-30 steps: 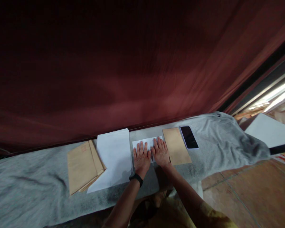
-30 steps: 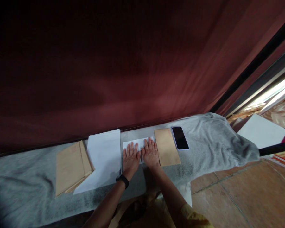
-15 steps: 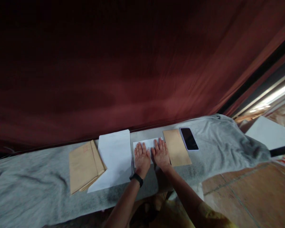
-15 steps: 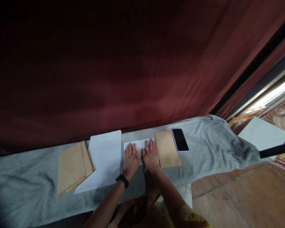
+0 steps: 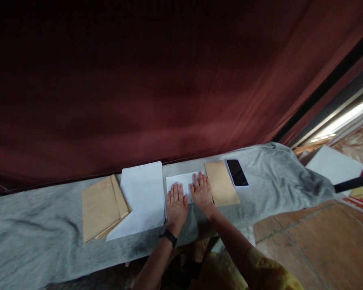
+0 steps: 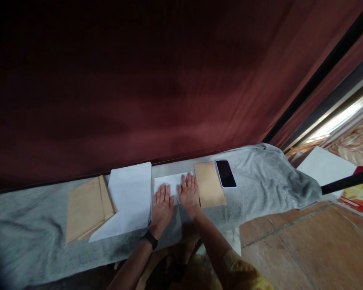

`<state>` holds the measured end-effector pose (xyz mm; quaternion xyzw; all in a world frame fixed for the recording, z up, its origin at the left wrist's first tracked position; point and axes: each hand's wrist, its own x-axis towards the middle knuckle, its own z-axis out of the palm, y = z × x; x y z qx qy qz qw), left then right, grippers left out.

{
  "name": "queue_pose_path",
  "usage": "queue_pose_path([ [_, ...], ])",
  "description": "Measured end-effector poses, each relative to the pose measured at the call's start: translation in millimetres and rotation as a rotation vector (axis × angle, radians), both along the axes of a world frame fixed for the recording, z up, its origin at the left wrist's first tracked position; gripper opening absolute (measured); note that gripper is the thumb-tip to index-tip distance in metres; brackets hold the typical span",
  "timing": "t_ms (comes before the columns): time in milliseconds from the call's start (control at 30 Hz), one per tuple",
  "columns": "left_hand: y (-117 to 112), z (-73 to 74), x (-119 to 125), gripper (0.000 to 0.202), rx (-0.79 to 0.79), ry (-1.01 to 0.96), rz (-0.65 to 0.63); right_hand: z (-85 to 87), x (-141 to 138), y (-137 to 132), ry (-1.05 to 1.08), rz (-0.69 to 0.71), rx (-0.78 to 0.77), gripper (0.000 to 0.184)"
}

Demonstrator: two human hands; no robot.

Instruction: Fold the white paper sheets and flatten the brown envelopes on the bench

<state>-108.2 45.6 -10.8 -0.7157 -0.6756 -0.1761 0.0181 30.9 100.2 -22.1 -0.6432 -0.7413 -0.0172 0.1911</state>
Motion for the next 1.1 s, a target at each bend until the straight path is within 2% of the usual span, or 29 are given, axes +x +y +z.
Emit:
queue_pose_path([
  [100, -15, -2.5, -2, 0.053, -0.016, 0.032, -0.074, 2.0, 0, 3, 0.007, 0.001, -0.032, 0.059],
  [267, -16, -2.4, -2, 0.055, -0.018, 0.052, -0.063, 11.8, -1, -1, 0.033, 0.005, -0.032, 0.057],
  [433, -17, 1.3, -4, 0.056, -0.011, 0.093, -0.087, 11.0, 6, -42, 0.024, 0.184, 0.001, 0.052],
  [600, -16, 3.2, -14, 0.055, -0.083, 0.158, -0.167, 4.2, 23, -71, 0.012, 0.23, -0.021, 0.051],
  [833, -3, 11.5, -23, 0.049, -0.267, 0.338, -0.294, 10.1, 28, -70, -0.026, 0.243, -0.044, 0.052],
  [1000, 0, 20.0, -31, 0.06, -0.268, 0.367, -0.401, 13.4, 26, -69, -0.06, 0.245, -0.056, 0.051],
  [1100, 0, 24.9, -31, 0.06, -0.26, 0.351, -0.436, 17.1, 26, -66, -0.1, 0.256, -0.076, 0.05],
])
